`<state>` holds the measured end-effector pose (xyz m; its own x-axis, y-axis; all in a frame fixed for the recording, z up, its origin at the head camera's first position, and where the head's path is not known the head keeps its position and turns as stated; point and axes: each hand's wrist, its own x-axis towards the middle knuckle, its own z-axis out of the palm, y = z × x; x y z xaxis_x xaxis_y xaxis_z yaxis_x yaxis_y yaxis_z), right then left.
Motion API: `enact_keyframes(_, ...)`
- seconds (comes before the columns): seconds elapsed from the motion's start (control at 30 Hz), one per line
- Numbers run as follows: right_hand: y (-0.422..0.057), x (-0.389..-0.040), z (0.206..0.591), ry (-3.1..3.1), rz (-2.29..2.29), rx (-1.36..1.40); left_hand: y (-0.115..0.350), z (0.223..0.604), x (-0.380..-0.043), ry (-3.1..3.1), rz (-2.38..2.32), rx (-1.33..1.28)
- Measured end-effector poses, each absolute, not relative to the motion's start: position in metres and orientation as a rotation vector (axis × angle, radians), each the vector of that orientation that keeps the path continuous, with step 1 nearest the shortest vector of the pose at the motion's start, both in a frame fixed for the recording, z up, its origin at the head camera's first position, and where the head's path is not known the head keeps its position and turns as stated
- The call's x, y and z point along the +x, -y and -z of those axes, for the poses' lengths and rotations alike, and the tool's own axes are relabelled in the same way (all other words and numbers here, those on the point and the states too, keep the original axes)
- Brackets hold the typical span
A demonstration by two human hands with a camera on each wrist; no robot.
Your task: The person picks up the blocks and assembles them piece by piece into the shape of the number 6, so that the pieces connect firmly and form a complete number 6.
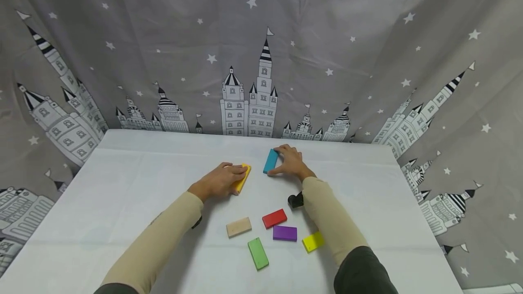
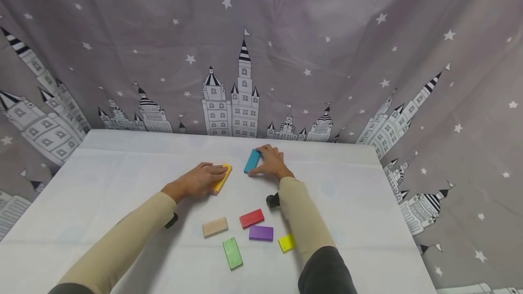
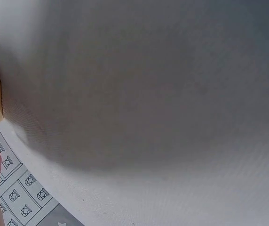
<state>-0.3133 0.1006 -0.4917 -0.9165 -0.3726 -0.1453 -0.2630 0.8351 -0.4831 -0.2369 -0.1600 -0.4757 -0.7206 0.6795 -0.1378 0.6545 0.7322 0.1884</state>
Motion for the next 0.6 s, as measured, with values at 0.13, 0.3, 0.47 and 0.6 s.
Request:
enact_keyframes(0.13,-0.094,-0.316,0.493,-2.791,0.695,-0.456,0.159,0.476,-0.237,-2.745,-0.179,1.064)
enact_keyframes(0.3,-0.085,-0.318,0.494,-2.805,0.71,-0.401,0.159,0.476,-0.236,-2.746,-0.175,1.056)
enact_keyframes(0.47,-0.078,-0.319,0.495,-2.823,0.74,-0.369,0.159,0.476,-0.235,-2.743,-0.191,1.043)
enact_keyframes(0.6,-0.071,-0.318,0.496,-2.839,0.769,-0.316,0.16,0.477,-0.236,-2.742,-0.175,1.045)
